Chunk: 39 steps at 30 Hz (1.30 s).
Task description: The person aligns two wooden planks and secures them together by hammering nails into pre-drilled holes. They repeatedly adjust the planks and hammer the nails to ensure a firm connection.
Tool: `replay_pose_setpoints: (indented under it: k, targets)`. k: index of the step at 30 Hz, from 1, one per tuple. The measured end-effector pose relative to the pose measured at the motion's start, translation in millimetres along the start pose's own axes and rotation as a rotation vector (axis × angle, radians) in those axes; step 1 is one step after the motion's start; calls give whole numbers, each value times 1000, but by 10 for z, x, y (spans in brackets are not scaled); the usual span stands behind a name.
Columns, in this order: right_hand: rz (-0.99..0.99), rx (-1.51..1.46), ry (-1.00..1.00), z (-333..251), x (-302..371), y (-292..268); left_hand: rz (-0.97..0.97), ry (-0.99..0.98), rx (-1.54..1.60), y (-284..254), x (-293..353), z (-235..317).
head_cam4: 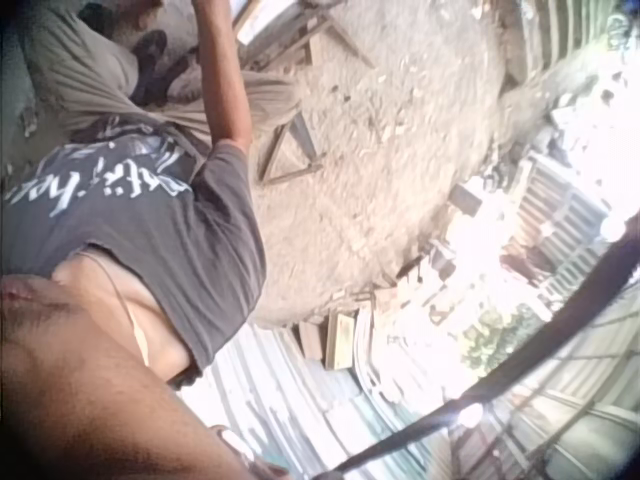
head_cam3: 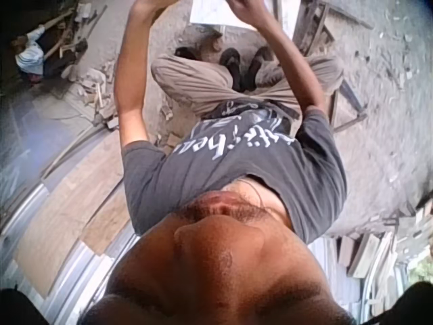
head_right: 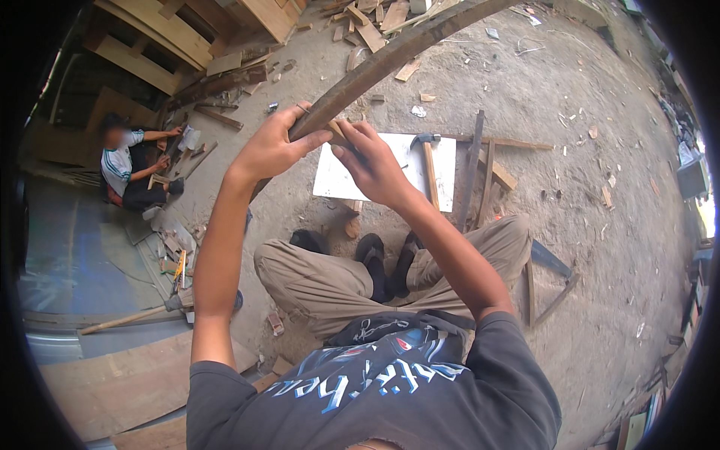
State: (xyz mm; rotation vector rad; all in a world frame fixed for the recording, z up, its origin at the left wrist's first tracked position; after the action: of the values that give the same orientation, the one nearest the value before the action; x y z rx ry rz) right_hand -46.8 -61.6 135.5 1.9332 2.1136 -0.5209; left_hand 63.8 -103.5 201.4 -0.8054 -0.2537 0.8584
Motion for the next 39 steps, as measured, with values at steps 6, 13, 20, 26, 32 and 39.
replay_pose_setpoints:
  k: [6,13,20,26,32,39]
  targets:
    - [-3,-12,-15,264,-43,29,-73,-97,-109,74,-105,-214]
    - [3,-119,-28,698,-105,9,-49,-27,-321,282,-337,-333]
    - [-31,-144,-6,1093,-111,-37,-47,3,-422,523,-467,-717]
    - [-85,-232,-29,1350,-173,-67,-70,-36,-544,675,-550,-761]
    - [-69,-143,-34,1387,-150,-128,-71,-63,-569,753,-587,-717]
    - [-132,99,48,1477,27,-298,-87,32,-634,903,-566,-581]
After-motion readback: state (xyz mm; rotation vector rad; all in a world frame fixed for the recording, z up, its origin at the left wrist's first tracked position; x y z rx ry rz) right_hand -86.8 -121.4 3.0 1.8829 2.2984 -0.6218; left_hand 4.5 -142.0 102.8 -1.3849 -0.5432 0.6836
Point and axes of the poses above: each hand's wrist, its own x-axis away from the middle knuckle, its own y-axis out of the palm, z = x × y, the point moved 10 cm from there along -x, towards the middle knuckle, and after that the axes turned 10 degrees about y, right-handed, at the moved point
